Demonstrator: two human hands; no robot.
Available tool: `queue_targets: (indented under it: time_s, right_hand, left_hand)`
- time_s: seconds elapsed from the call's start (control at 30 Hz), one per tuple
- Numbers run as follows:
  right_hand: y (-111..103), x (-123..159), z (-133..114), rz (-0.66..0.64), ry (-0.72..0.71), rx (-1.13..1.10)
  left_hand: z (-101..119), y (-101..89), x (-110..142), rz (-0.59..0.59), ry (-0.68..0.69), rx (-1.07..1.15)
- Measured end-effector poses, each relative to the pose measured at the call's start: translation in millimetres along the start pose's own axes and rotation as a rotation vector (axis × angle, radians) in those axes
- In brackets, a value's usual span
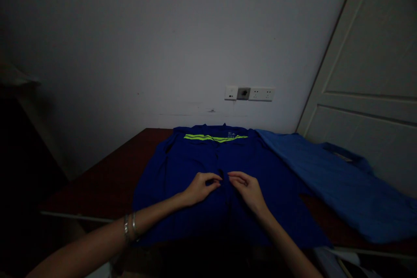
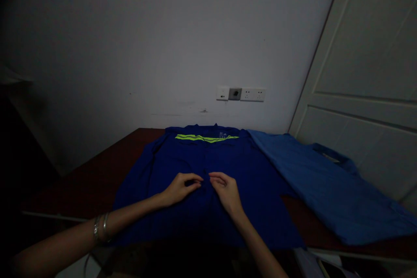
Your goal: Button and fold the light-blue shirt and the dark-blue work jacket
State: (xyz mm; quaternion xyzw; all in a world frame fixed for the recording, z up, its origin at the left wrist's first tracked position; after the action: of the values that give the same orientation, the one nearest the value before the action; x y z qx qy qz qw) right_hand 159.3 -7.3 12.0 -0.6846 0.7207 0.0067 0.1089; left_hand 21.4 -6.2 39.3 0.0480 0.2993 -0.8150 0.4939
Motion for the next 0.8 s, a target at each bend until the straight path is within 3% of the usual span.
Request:
queue_targets:
  time_s: [0.23,0.8]
  right_hand:
    - [0.4,3.8,-6.3,0.021,-0.071,0.043]
    - [11.8,2.4,-3.5,-0.081,-0.100,-0.005]
  left_hand:
    - [1.7,-2.2,1.1,0.057,-0.018,0.016]
    - [8.0,6.0,-0.4,0.004,0.041,-0.016]
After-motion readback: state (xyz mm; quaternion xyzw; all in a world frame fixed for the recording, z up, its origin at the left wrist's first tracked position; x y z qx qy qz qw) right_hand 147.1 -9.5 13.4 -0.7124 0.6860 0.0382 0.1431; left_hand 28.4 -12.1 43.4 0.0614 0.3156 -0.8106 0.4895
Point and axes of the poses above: each hand's wrist, its own x-axis away from the middle knuckle, its own y-axis out of the palm, z = x × y, the point moved 10 cm from there along -x, towards the middle knuckle, and after that the axes turned 8 degrees about x, right-handed, at the moved point
